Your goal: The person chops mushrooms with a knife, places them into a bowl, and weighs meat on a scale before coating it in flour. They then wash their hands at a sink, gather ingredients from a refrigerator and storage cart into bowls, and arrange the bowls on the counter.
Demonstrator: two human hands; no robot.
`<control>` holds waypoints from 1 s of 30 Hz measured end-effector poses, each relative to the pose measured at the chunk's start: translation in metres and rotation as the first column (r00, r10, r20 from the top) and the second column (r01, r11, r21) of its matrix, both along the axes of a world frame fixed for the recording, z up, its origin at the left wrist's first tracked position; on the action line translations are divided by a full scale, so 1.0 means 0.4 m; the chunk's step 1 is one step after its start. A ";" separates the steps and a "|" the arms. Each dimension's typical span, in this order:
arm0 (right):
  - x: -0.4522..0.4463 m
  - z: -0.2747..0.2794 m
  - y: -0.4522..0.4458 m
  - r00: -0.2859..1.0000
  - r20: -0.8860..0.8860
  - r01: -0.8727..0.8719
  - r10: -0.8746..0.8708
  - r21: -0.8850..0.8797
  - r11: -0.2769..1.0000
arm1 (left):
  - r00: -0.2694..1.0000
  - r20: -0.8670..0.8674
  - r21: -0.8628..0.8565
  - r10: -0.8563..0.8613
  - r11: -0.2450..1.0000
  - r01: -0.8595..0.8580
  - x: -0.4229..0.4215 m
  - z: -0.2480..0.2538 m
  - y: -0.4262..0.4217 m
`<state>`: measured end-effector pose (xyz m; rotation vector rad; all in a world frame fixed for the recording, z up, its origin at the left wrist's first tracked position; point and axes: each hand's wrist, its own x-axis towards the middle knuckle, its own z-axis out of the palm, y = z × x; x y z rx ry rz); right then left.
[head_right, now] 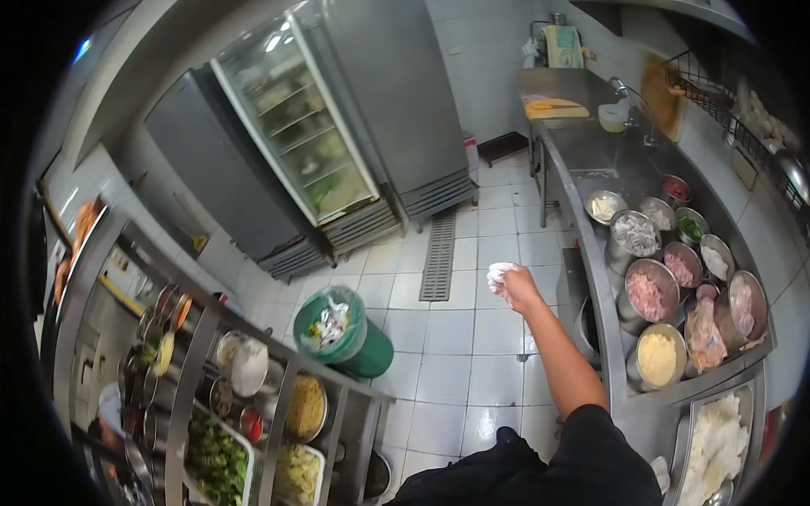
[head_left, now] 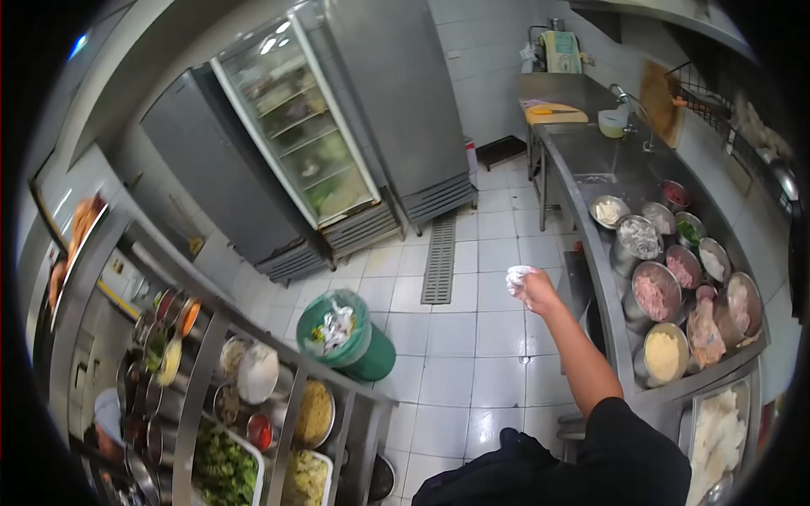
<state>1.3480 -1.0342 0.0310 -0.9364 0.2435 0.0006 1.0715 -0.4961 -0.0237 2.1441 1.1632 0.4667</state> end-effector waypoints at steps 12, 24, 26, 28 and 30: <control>0.564 0.064 -0.158 0.994 0.038 0.104 -0.104 -0.002 0.995 | 0.976 0.069 -0.590 0.208 0.797 -0.128 0.521 -0.276 -0.246; 0.694 0.147 -0.795 0.754 0.112 0.653 -0.647 -0.024 0.757 | 0.918 0.396 -0.705 -0.012 0.636 0.313 1.421 -0.270 -0.524; 0.679 0.129 -0.916 0.682 0.127 0.729 -0.720 -0.035 0.684 | 0.873 0.472 -0.688 -0.119 0.570 0.449 1.621 -0.158 -0.680; 0.673 0.107 -1.016 0.598 0.095 0.801 -0.796 -0.049 0.596 | 0.842 0.505 -0.686 -0.193 0.502 0.526 1.759 -0.071 -0.850; 0.683 0.058 -1.140 0.555 0.085 0.832 -0.828 -0.051 0.553 | 0.816 0.519 -0.690 -0.253 0.440 0.575 1.867 -0.037 -0.993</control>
